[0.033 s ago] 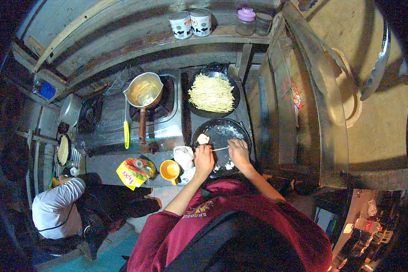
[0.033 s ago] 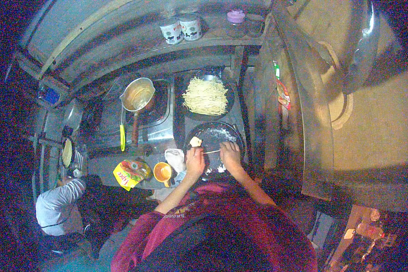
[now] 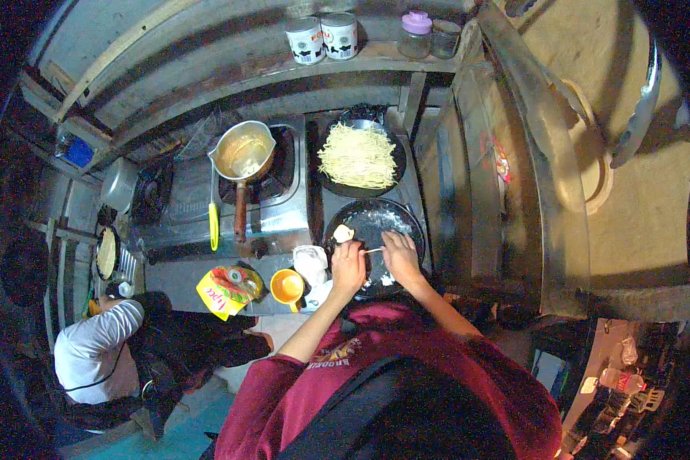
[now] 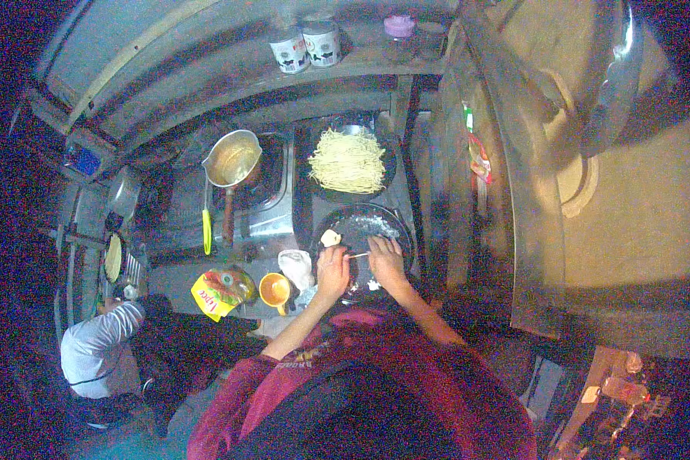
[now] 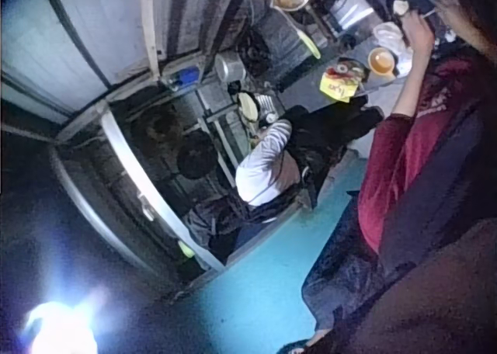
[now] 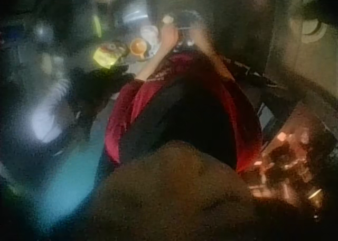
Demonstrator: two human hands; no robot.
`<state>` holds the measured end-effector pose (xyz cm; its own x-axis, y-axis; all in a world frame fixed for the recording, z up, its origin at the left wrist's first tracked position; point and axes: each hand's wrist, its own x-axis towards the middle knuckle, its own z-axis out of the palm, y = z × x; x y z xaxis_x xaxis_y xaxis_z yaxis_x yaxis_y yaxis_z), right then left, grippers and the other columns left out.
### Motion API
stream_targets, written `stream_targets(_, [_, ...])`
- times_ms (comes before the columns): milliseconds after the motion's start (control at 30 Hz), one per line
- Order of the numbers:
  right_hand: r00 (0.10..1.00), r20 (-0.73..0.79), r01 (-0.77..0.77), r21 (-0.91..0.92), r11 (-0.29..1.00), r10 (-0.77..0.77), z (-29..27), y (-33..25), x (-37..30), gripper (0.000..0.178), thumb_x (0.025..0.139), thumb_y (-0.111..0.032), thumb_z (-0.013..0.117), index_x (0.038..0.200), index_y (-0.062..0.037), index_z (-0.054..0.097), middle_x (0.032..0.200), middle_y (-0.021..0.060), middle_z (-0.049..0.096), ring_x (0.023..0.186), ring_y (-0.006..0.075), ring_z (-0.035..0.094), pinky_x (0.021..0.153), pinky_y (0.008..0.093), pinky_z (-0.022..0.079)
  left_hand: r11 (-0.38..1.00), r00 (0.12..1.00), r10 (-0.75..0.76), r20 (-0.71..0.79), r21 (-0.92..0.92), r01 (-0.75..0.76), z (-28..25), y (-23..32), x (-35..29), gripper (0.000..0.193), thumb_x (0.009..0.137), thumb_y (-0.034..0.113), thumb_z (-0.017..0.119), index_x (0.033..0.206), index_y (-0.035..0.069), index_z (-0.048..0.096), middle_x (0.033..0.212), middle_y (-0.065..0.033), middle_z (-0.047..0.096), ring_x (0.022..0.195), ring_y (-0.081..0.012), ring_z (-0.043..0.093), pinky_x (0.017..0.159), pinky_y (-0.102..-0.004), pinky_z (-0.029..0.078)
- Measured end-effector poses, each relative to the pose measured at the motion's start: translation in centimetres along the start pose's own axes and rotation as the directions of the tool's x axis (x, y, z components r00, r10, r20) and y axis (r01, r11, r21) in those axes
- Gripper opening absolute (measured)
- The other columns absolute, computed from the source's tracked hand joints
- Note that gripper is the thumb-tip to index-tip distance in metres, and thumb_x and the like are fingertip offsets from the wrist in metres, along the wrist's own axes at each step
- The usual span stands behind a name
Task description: The person uses a small rolling pin to flatten small pieces of dough on a dark, floured surface. They repeatedly roll the dough, lift it to check the shape, and reposition it to continue flattening. A stack of prepared noodles and a pot are visible on the counter nearby.
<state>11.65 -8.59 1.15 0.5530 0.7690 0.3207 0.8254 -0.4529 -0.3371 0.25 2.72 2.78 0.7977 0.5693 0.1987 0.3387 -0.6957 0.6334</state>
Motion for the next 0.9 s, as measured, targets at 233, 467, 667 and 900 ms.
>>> stream_targets(233, [0.863,0.482,0.144,0.047,0.988,-0.149,0.9,-1.1,-4.1,0.077,0.076,-0.043,0.052,0.135,-0.0003,0.026,0.143,0.0257,0.01,0.131,0.0453,0.01,0.102,0.06,0.012,0.986,0.793,0.033,0.609,0.111,-0.127,2.2,-1.1,-3.3,0.096,0.08,0.065,0.035,0.138,-0.005,0.002,0.144,-0.025,0.003,0.134,-0.0369,0.003,0.106,-0.0508,0.009])
stream_targets(467, [0.878,0.467,0.153,-0.069,0.986,-0.104,1.3,-0.3,-1.7,0.089,0.069,-0.039,0.065,0.14,-0.0146,0.017,0.144,0.0246,0.001,0.13,0.0489,0.0,0.1,0.0634,0.006,0.96,0.838,-0.007,0.546,0.239,-0.148,2.5,-1.5,-1.0,0.108,0.071,0.077,0.029,0.139,-0.003,0.002,0.145,-0.0226,0.0,0.136,-0.0322,0.0,0.107,-0.0472,0.004])
stream_targets(667, [0.797,0.601,0.09,-0.009,0.996,-0.067,-1.1,-1.3,-2.1,0.09,0.069,-0.037,0.067,0.141,-0.02,0.016,0.144,0.025,0.0,0.129,0.0511,0.001,0.1,0.0635,0.009,0.898,0.826,-0.045,0.562,0.385,-0.213,1.3,-1.2,-3.2,0.11,0.069,0.077,0.035,0.139,-0.003,0.008,0.145,-0.0225,0.006,0.135,-0.0325,0.007,0.106,-0.0504,0.006])
stream_targets(900, [0.888,0.458,0.075,-0.063,0.995,-0.038,0.1,-0.1,-1.5,0.095,0.067,-0.048,0.066,0.141,-0.0193,0.014,0.143,0.0259,0.0,0.131,0.0465,0.005,0.101,0.0615,0.01,0.914,0.912,0.011,0.41,0.365,-0.176,2.8,-2.8,-2.8,0.107,0.07,0.075,0.036,0.138,-0.003,0.01,0.144,-0.0227,0.007,0.135,-0.0329,0.009,0.105,-0.0513,0.009])
